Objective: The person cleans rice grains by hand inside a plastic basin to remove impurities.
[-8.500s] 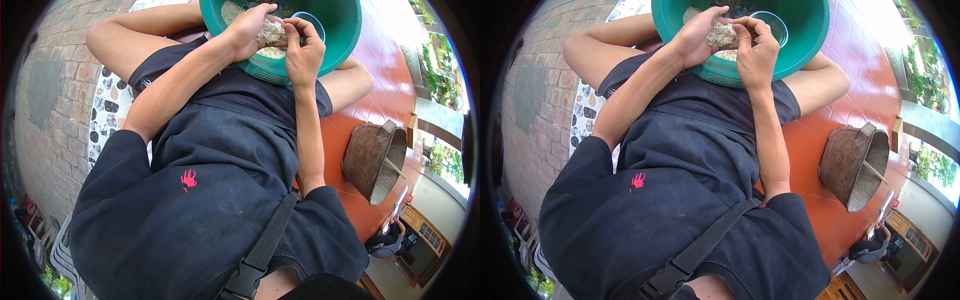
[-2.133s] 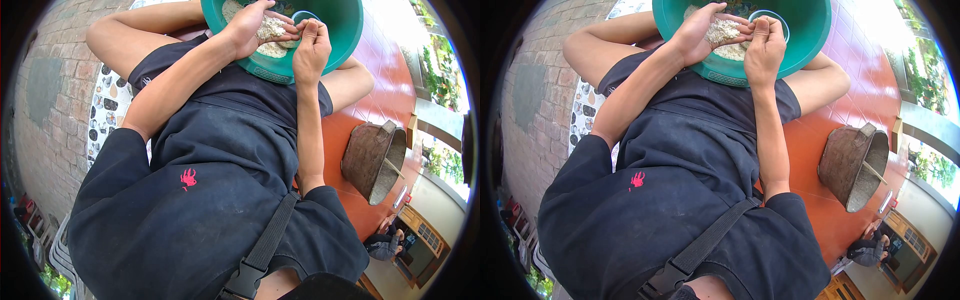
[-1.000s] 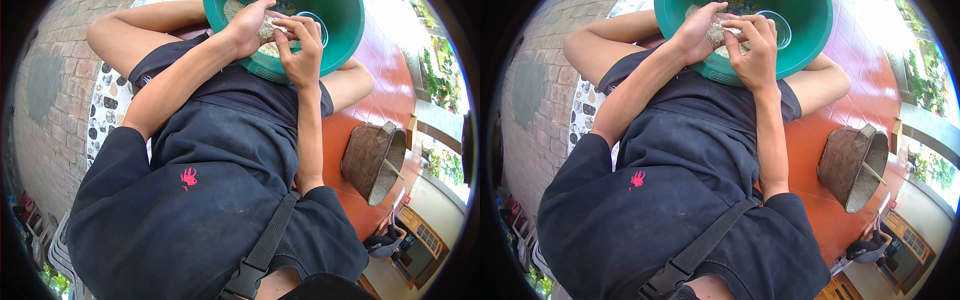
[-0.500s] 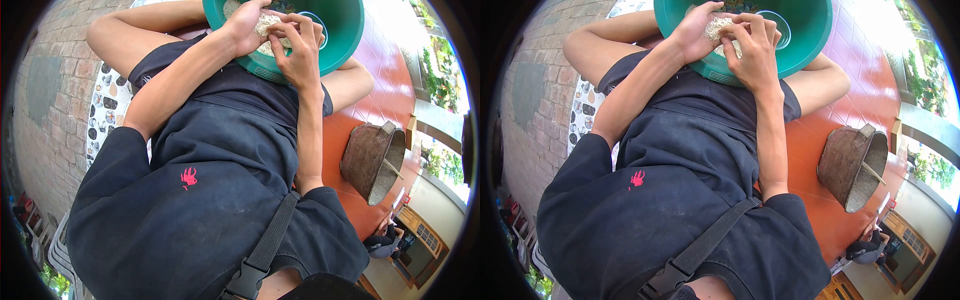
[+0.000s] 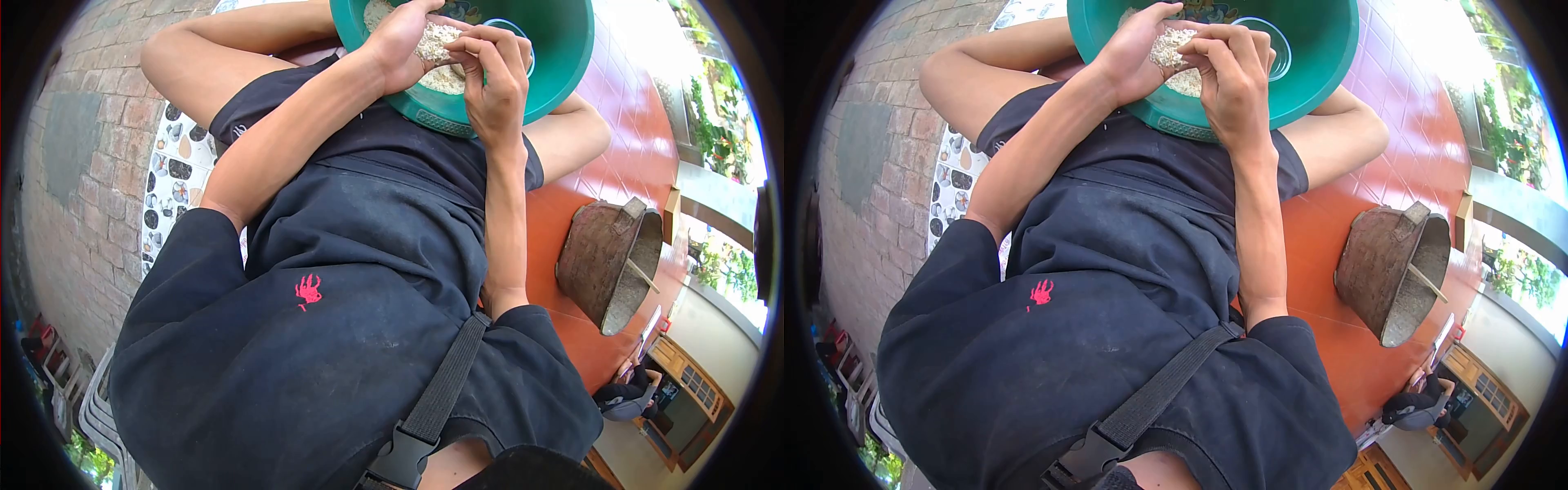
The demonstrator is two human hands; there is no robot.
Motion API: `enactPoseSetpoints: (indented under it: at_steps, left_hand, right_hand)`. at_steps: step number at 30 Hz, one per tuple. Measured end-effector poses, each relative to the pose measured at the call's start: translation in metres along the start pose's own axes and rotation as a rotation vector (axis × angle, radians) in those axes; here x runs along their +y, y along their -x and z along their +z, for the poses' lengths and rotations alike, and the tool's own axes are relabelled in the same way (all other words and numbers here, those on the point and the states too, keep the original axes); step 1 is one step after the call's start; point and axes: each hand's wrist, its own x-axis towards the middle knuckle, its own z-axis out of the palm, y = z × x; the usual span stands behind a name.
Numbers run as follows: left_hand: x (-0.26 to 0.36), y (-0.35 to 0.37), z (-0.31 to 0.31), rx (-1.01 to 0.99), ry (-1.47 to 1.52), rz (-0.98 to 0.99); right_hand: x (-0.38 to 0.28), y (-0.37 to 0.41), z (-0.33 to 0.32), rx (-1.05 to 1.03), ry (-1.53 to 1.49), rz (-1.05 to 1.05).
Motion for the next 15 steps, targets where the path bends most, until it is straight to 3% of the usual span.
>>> enactPoseSetpoints:
  at_steps: [3,5,9,11,15]
  left_hand:
    - [-0.001,-0.001,0.000,0.039,-0.011,-0.008]
    - [-0.003,-0.003,-0.007,-0.055,-0.012,-0.018]
    - [0.004,0.008,0.019,0.160,-0.010,-0.048]
    - [0.006,0.011,0.024,0.188,-0.007,-0.067]
    - [0.004,0.010,0.021,0.188,-0.031,-0.064]
  right_hand:
    - [-0.003,0.000,-0.002,0.112,-0.126,0.056]
    - [-0.003,0.001,-0.001,0.160,-0.199,0.131]
    - [0.002,0.004,-0.004,0.333,-0.076,0.299]
    - [0.005,0.001,-0.010,0.466,0.201,0.350]
    - [0.007,0.005,-0.013,0.408,0.205,0.429]
